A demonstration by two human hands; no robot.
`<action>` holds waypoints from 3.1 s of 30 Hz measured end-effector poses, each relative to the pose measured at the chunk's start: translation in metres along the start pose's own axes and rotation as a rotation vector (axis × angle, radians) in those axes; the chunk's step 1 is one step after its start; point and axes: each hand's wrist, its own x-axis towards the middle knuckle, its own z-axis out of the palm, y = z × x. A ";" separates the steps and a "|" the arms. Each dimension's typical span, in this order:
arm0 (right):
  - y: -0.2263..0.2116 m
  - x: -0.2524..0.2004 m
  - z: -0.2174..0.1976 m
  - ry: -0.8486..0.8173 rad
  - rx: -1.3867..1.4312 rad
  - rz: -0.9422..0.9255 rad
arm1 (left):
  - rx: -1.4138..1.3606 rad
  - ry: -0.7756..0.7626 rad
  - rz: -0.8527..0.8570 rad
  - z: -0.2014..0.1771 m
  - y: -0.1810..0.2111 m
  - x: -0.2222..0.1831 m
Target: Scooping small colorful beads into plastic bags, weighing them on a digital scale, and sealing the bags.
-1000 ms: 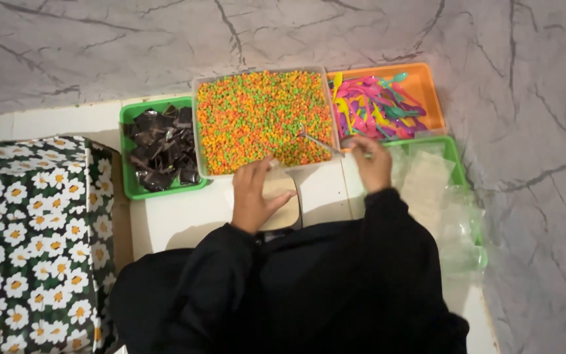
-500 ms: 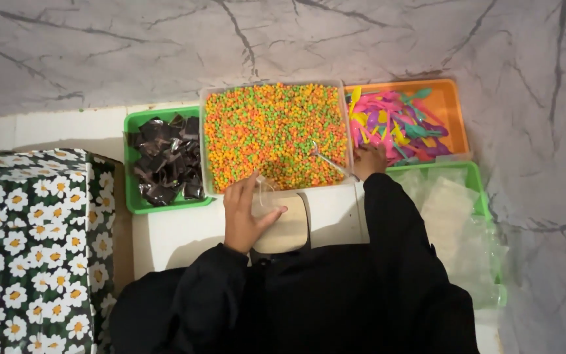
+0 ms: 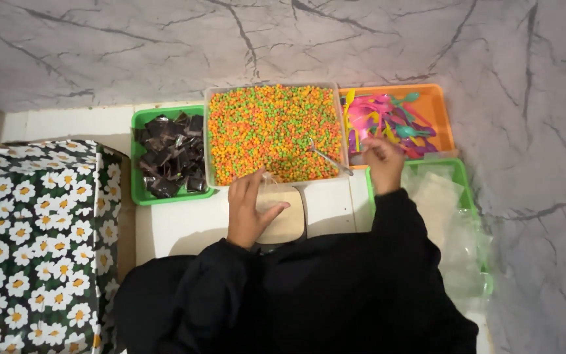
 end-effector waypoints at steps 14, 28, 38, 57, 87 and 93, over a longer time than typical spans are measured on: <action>-0.150 -0.127 0.061 -0.622 -0.147 -0.103 | 0.109 -0.215 -0.011 -0.020 0.033 -0.044; -0.180 -0.181 0.092 -0.538 0.088 0.174 | 0.266 -0.103 0.129 -0.048 0.022 -0.071; -0.140 -0.149 0.070 -0.323 0.060 0.129 | 0.244 -0.004 0.068 -0.065 0.019 -0.059; 0.105 -0.026 0.040 -0.003 -0.390 0.508 | 0.177 0.075 -0.148 -0.069 -0.023 -0.063; 0.090 -0.012 0.088 0.390 0.356 0.579 | 0.001 0.041 -0.191 -0.056 -0.032 -0.052; 0.073 -0.013 0.086 0.347 0.667 0.765 | 0.040 0.029 -0.128 -0.042 -0.042 -0.036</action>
